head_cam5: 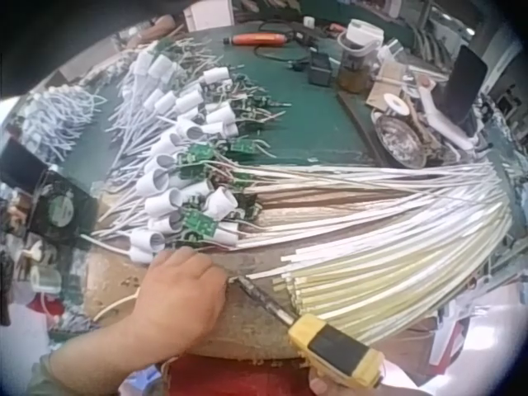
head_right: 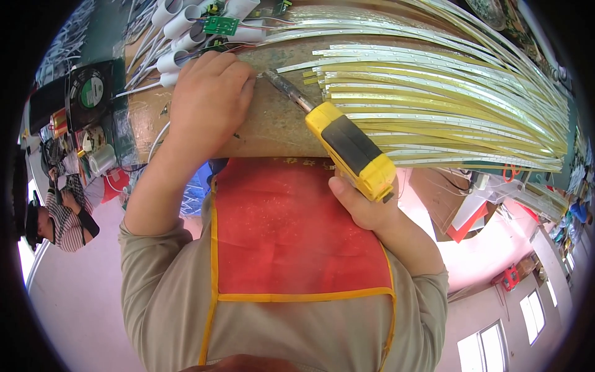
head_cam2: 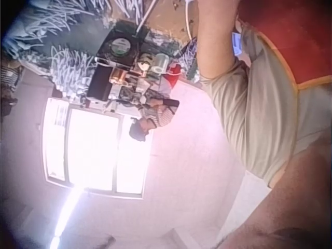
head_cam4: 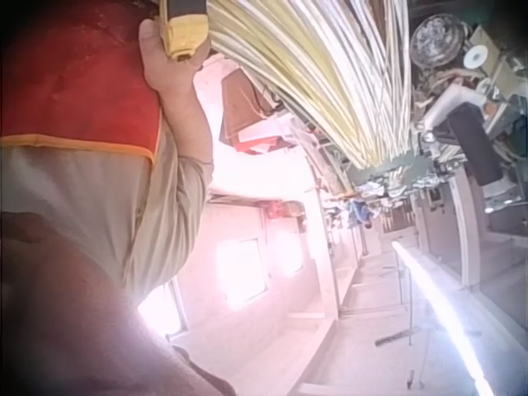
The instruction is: The person assembles electrical components and wires onto LED light strips by soldering them with a handheld soldering iron.
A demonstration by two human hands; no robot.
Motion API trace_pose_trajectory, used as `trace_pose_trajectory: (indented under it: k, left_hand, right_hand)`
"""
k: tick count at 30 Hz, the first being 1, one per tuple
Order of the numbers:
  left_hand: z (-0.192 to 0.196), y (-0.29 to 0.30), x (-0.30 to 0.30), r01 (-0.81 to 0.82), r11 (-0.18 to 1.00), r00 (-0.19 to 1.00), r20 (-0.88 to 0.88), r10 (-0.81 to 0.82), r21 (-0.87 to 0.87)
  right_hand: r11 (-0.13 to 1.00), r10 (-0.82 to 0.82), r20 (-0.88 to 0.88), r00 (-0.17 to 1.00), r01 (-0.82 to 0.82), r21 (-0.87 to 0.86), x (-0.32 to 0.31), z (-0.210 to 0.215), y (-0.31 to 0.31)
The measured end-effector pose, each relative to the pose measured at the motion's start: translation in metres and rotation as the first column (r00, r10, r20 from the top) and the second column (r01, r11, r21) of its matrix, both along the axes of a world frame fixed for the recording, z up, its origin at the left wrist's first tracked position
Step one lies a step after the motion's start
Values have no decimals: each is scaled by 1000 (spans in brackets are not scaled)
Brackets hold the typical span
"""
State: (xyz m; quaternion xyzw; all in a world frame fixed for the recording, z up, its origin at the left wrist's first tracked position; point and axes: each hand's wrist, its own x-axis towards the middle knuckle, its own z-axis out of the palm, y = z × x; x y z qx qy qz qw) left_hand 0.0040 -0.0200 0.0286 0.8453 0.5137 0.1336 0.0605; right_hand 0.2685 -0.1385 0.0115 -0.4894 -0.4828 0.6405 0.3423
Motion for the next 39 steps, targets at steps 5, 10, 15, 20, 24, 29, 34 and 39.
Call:
trace_pose_trajectory:
  k: [5,10,15,20,24,29,34,39]
  left_hand:
    - [1,2,2,31,999,996,-79,-31,9]
    - [1,1,2,29,1000,995,-93,-28,6]
    - [1,1,3,30,1000,996,-85,-30,7]
    - [2,2,2,29,1000,995,-91,-29,-8]
    - [2,1,3,27,1000,996,-79,-27,-5]
    - [1,2,3,22,1000,996,-84,-22,-8]
    - [2,2,3,23,1000,997,-71,-23,-8]
    - [3,2,3,17,1000,997,-72,-17,-1]
  right_hand:
    - [1000,-7,-15,1000,7,16,0,-1,-1]
    - [999,-28,-34,999,27,-43,2,2,2]
    - [997,-27,-23,999,26,-66,0,3,3]
    - [1000,-11,-20,1000,10,-20,0,-2,-1]
    - [1000,8,-6,1000,-8,19,5,-7,-6]
    - [999,-35,-59,998,35,-7,6,-4,-5]
    - [997,-79,-72,994,79,-2,5,-2,-4]
    - [995,-101,-103,990,101,-10,7,1,-2]
